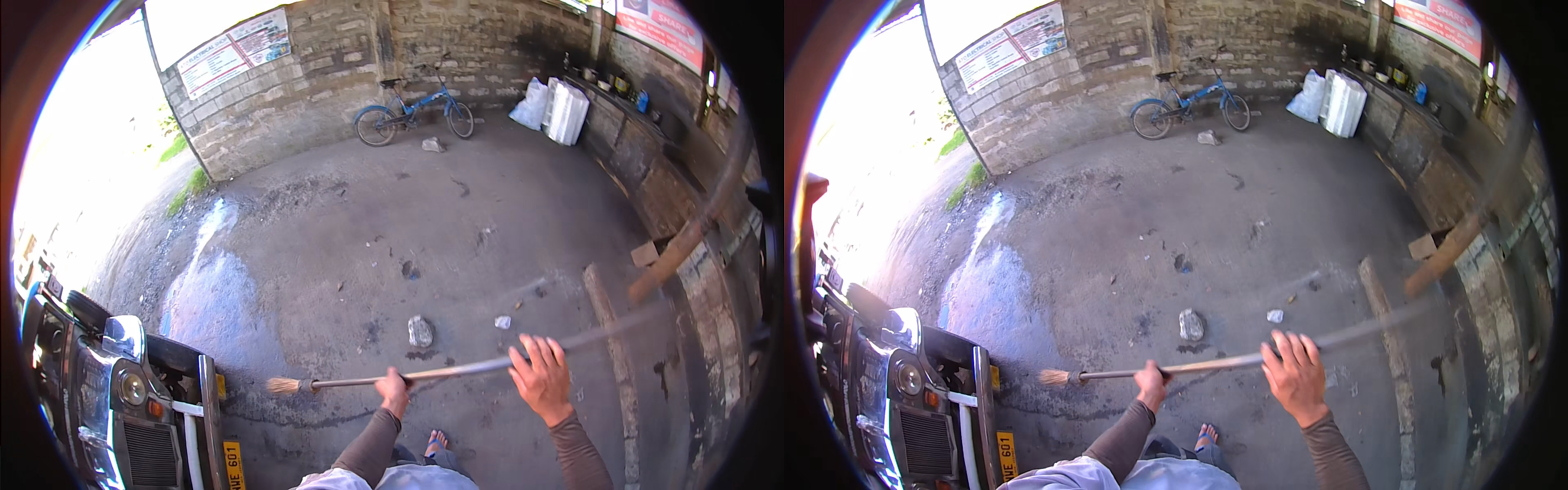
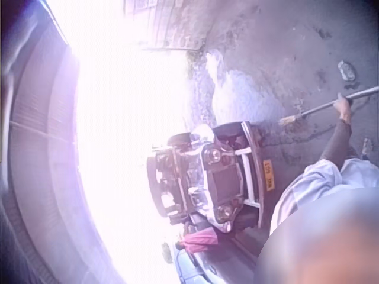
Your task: The person sweeps debris from concrete stairs and the adjacent ground using a broom and dustpan, then pours water from a bucket onto the swept area. The person moves between the stairs and the ground, collecting debris into the dustpan and sweeping around parked vehicles and a bicycle.
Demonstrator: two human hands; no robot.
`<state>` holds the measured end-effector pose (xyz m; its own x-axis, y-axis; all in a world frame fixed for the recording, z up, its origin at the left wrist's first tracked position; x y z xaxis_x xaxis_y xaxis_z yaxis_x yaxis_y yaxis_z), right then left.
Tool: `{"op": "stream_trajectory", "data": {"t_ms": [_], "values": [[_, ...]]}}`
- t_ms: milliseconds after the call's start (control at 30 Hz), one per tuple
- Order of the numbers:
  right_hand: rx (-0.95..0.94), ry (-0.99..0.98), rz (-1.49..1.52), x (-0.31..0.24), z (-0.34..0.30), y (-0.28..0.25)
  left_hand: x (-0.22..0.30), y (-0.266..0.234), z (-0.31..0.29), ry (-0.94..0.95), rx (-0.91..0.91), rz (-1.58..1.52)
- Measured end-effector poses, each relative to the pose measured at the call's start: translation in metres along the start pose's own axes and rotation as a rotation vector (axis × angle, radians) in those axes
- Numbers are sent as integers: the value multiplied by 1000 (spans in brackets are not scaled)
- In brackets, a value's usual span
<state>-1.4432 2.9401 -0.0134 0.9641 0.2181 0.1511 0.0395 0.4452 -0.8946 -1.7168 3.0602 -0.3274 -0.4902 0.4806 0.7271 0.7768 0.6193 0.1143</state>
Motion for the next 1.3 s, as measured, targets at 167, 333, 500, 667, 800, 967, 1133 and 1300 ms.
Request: {"op": "stream_trajectory", "data": {"t_ms": [167,333,500,667,800,967,1133,1300], "values": [[477,90,247,13,151,57,171,27,178,136,127,-535],[118,401,569,24,218,217,331,3,366,-14,-39,-718],[-364,700,821,-2,224,345,442,-45,463,156,-9,-779],[-311,664,822,28,275,443,509,-77,455,113,111,-986],[-418,1217,779,55,232,482,579,-6,497,94,84,-979],[-1064,1098,745,44,204,557,621,57,555,0,-8,-852],[-1064,1075,1148,97,391,669,707,99,603,-83,136,-1147],[-338,1385,1269,227,653,732,789,170,641,-93,357,-1096]]}}
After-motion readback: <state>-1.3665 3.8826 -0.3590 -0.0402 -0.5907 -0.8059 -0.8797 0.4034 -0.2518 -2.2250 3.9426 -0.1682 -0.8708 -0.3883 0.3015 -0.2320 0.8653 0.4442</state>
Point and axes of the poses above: each hand's wrist, its own z-axis towards the middle knuckle, its own y-axis out of the palm, x = y × z, the point moved 2 cm from there along z, towards the middle knuckle, and after that the axes turned 2 degrees about -y, right-handed, at the moved point
